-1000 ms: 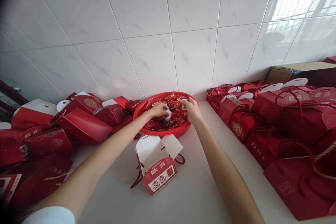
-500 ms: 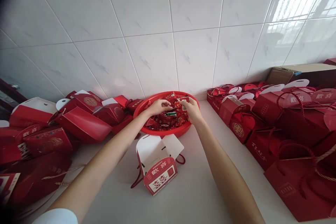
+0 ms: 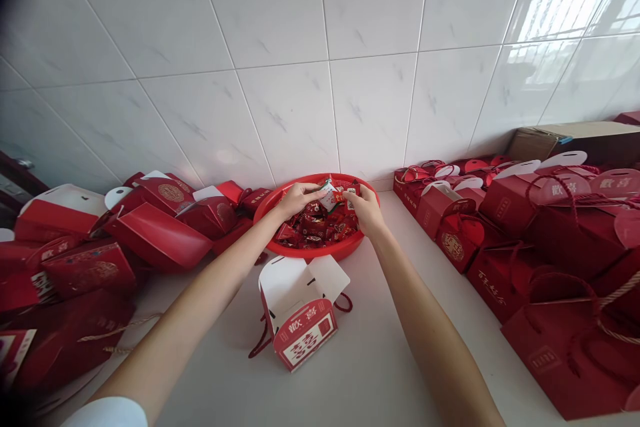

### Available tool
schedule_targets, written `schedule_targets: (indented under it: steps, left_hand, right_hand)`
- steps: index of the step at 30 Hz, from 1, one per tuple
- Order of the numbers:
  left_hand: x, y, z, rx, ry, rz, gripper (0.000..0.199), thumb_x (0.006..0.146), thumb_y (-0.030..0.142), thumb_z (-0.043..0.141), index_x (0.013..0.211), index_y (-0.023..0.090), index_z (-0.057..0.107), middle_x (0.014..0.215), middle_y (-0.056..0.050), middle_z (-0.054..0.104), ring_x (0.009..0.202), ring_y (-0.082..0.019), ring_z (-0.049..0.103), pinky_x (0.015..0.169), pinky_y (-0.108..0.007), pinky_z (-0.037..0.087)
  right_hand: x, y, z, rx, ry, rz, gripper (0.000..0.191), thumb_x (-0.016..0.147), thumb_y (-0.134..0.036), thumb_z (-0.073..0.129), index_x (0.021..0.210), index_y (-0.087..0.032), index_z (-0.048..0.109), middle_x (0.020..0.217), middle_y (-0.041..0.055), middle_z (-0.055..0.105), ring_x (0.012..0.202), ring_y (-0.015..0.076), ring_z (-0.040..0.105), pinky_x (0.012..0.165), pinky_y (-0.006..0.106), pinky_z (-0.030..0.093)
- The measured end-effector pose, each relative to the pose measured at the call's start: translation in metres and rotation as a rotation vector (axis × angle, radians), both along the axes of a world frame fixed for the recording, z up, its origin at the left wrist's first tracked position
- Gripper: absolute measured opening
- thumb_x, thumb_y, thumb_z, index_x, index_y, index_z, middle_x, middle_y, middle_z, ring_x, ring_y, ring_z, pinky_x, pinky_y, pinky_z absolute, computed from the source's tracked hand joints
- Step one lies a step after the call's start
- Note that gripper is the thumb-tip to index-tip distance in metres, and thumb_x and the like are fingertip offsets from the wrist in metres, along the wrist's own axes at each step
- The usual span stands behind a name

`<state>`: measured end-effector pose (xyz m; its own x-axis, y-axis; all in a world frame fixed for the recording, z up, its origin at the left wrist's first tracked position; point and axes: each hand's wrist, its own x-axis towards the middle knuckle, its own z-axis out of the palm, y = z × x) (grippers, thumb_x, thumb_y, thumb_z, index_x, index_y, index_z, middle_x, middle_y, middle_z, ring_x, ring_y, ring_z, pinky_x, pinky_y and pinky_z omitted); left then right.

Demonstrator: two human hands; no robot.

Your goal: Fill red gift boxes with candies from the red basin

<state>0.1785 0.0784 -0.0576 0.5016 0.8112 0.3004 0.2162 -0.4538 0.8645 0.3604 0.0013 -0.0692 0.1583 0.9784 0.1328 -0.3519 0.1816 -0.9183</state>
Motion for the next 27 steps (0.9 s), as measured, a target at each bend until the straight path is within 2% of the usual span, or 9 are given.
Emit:
schedule_targets:
  steps: [7,9,12,15,18,20,21,25,27]
  left_hand:
    - [0.001,-0.006,0.003,-0.119,-0.071,-0.125,0.046,0.074,0.055,0.076,0.096,0.016,0.079,0.096,-0.007,0.078,0.091,-0.023,0.07,0.09,-0.036,0.052]
    - [0.002,-0.007,0.004,-0.163,-0.07,-0.13,0.042,0.079,0.054,0.072,0.096,0.015,0.078,0.098,-0.007,0.078,0.092,-0.022,0.07,0.09,-0.036,0.053]
    - [0.003,-0.006,0.004,-0.193,-0.016,-0.043,0.039,0.092,0.05,0.057,0.097,0.016,0.076,0.098,-0.008,0.077,0.091,-0.02,0.071,0.088,-0.034,0.054]
    - [0.002,-0.005,-0.001,-0.135,0.217,0.012,0.031,0.091,0.042,0.057,0.09,0.017,0.076,0.091,-0.005,0.076,0.088,-0.019,0.069,0.083,-0.03,0.052]
    - [0.003,-0.006,-0.007,-0.062,0.638,-0.076,0.019,0.077,0.035,0.07,0.066,0.019,0.072,0.072,-0.002,0.071,0.076,-0.021,0.067,0.074,-0.029,0.049]
    - [0.004,-0.007,-0.009,-0.035,0.846,-0.108,0.012,0.069,0.03,0.073,0.062,0.021,0.071,0.068,-0.001,0.069,0.072,-0.021,0.065,0.07,-0.029,0.046]
    - [0.006,-0.007,-0.01,-0.025,0.912,-0.094,0.006,0.066,0.027,0.073,0.065,0.022,0.072,0.07,-0.001,0.07,0.072,-0.022,0.064,0.068,-0.029,0.046]
    - [0.011,-0.007,-0.01,-0.03,1.037,-0.058,0.028,0.054,0.016,0.071,0.081,0.023,0.075,0.078,-0.002,0.072,0.074,-0.023,0.064,0.067,-0.029,0.045]
    - [0.012,-0.006,-0.01,-0.018,1.028,-0.088,0.028,0.052,0.018,0.072,0.079,0.023,0.075,0.073,-0.001,0.071,0.073,-0.023,0.064,0.066,-0.028,0.045]
  right_hand:
    - [0.0,-0.005,0.002,0.054,-0.085,0.173,0.028,0.059,-0.035,0.082,0.081,-0.021,0.07,0.076,0.001,0.075,0.072,0.0214,0.071,0.068,0.033,0.058]
    - [0.0,-0.005,0.004,0.059,-0.061,0.16,0.029,0.059,-0.035,0.083,0.081,-0.021,0.07,0.076,0.002,0.075,0.071,0.0217,0.071,0.067,0.033,0.057]
    - [-0.001,-0.003,0.005,0.039,0.017,0.03,0.026,0.059,-0.033,0.081,0.078,-0.021,0.068,0.074,0.0007,0.074,0.07,0.0196,0.07,0.064,0.03,0.056]
    - [-0.001,-0.001,0.005,0.006,0.094,-0.094,0.021,0.06,-0.03,0.078,0.072,-0.022,0.063,0.071,-0.0015,0.073,0.07,0.0178,0.069,0.061,0.026,0.054]
    - [-0.001,-0.001,0.005,-0.006,0.098,-0.1,0.019,0.061,-0.029,0.076,0.073,-0.022,0.064,0.072,-0.0018,0.073,0.071,0.0172,0.069,0.06,0.025,0.053]
    - [-0.002,-0.001,0.004,-0.012,0.09,-0.086,0.019,0.062,-0.028,0.075,0.076,-0.022,0.065,0.072,-0.0014,0.073,0.071,0.0175,0.069,0.059,0.026,0.052]
    - [-0.002,-0.001,0.004,-0.016,0.088,-0.083,0.019,0.062,-0.028,0.075,0.077,-0.021,0.066,0.072,-0.0012,0.073,0.07,0.0179,0.069,0.059,0.026,0.052]
    - [-0.003,-0.002,0.004,-0.015,0.086,-0.091,0.019,0.063,-0.028,0.075,0.078,-0.021,0.066,0.073,-0.0001,0.073,0.071,0.0193,0.07,0.059,0.027,0.053]
    - [-0.003,-0.002,0.004,-0.011,0.075,-0.088,0.019,0.062,-0.028,0.075,0.077,-0.021,0.065,0.073,0.0003,0.074,0.072,0.0199,0.071,0.061,0.028,0.054]
